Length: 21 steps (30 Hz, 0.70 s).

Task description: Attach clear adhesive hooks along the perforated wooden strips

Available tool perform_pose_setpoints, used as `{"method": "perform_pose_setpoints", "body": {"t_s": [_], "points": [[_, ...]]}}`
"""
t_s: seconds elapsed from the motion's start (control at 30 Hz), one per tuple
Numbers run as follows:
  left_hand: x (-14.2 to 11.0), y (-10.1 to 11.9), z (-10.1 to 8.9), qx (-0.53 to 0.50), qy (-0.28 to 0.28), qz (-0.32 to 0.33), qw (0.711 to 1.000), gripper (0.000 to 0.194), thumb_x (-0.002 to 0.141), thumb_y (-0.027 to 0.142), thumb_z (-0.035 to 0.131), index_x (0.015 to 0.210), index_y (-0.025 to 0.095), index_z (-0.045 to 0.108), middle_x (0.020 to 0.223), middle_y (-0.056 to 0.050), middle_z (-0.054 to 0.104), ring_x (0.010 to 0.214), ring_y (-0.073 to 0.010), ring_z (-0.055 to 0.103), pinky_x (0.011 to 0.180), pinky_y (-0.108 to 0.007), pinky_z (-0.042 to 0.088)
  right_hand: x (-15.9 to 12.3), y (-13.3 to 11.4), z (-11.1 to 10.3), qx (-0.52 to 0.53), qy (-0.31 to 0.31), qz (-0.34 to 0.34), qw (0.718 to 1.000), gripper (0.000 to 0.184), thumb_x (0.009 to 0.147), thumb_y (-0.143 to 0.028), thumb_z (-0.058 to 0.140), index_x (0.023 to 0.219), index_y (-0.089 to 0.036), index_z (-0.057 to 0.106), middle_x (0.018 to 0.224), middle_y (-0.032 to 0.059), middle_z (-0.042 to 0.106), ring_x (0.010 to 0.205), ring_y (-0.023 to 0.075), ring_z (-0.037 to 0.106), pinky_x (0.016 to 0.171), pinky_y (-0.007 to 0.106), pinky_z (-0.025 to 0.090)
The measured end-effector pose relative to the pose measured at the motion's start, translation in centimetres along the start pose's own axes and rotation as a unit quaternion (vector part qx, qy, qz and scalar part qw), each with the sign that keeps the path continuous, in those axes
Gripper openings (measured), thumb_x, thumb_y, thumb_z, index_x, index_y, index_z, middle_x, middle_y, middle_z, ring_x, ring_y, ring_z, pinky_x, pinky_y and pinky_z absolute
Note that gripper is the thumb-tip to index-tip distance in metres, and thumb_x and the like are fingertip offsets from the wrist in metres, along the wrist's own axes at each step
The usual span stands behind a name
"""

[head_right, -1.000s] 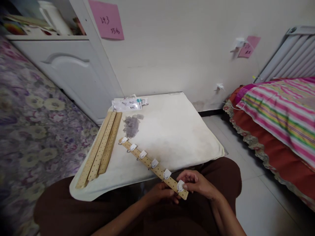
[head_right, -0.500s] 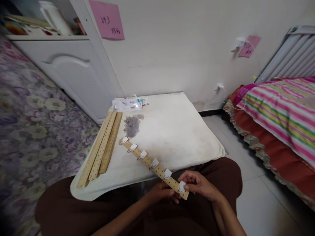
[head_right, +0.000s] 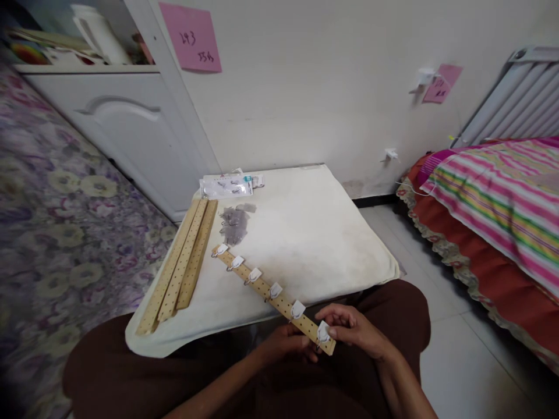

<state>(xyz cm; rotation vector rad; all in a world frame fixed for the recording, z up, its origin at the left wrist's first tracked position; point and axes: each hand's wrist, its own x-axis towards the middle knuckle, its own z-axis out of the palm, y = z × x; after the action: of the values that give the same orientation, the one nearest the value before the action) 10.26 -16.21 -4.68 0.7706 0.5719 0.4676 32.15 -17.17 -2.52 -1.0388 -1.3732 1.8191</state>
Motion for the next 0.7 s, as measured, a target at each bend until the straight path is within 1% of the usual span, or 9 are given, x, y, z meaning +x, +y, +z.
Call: {"method": "perform_pose_setpoints", "body": {"t_s": [0.1,0.2,0.33,0.4,0.47,0.57,0.7], "points": [[0.1,-0.1,-0.1,-0.002,0.001,-0.002,1.0,0.047,0.06,0.043,0.078,0.091,0.009,0.07,0.08,-0.009,0.067,0.065,-0.0159,0.062,0.068,-0.03,0.046,0.1,0.2,-0.1,-0.008,0.005,-0.006,1.0,0.04,0.076,-0.04,0.067,0.11,-0.02,0.061,0.075,-0.0016,0.052,0.059,0.0077,0.042,0.047,0.018,0.026],[0.0,-0.1,-0.2,-0.004,0.005,-0.005,1.0,0.046,0.059,0.043,0.078,0.089,0.009,0.07,0.079,-0.009,0.067,0.065,-0.016,0.062,0.067,-0.029,0.046,0.2,0.5,-0.1,0.01,0.014,-0.004,1.0,0.044,0.077,-0.043,0.066,0.114,-0.02,0.058,0.073,-0.0022,0.05,0.055,0.007,0.039,0.043,0.018,0.024],[0.0,-0.2,-0.4,-0.01,0.011,-0.01,1.0,0.044,0.061,0.044,0.077,0.087,0.01,0.07,0.079,-0.009,0.067,0.065,-0.0164,0.063,0.067,-0.029,0.046,-0.2,0.9,0.1,0.035,0.071,-0.004,0.997,0.038,0.08,-0.043,0.063,0.109,-0.018,0.059,0.066,-0.005,0.045,0.048,0.0043,0.032,0.041,0.017,0.023],[0.0,-0.3,-0.5,-0.014,0.014,-0.011,1.0,0.044,0.061,0.044,0.077,0.088,0.01,0.07,0.079,-0.008,0.068,0.065,-0.0164,0.064,0.066,-0.028,0.046,-1.0,1.0,0.4,0.043,0.105,0.008,0.993,0.033,0.081,-0.041,0.063,0.104,-0.017,0.06,0.068,-0.004,0.048,0.048,0.0039,0.034,0.042,0.017,0.025],[0.0,-0.4,-0.7,-0.016,0.014,-0.013,1.0,0.044,0.061,0.044,0.077,0.087,0.01,0.07,0.078,-0.008,0.068,0.065,-0.0162,0.064,0.065,-0.027,0.045,-2.0,0.9,1.0,0.054,0.126,0.032,0.99,0.031,0.082,-0.041,0.062,0.101,-0.017,0.06,0.075,-0.0018,0.053,0.05,0.004,0.039,0.043,0.016,0.03],[0.0,-0.4,-0.8,-0.016,0.009,-0.019,1.0,0.044,0.062,0.045,0.077,0.087,0.009,0.069,0.078,-0.008,0.068,0.066,-0.016,0.065,0.063,-0.026,0.044,-3.2,0.9,2.0,0.076,0.125,0.065,0.987,0.029,0.082,-0.042,0.062,0.098,-0.018,0.06,0.077,-0.0011,0.055,0.053,0.0047,0.045,0.047,0.017,0.037],[-0.2,-0.2,-0.8,-0.017,0.008,-0.023,1.0,0.043,0.063,0.044,0.076,0.088,0.01,0.069,0.081,-0.008,0.068,0.067,-0.0153,0.065,0.062,-0.025,0.043,-3.4,1.2,3.1,0.097,0.122,0.078,0.985,0.028,0.08,-0.042,0.065,0.093,-0.018,0.06,0.068,-0.0029,0.054,0.052,0.0058,0.049,0.047,0.017,0.042]]}}
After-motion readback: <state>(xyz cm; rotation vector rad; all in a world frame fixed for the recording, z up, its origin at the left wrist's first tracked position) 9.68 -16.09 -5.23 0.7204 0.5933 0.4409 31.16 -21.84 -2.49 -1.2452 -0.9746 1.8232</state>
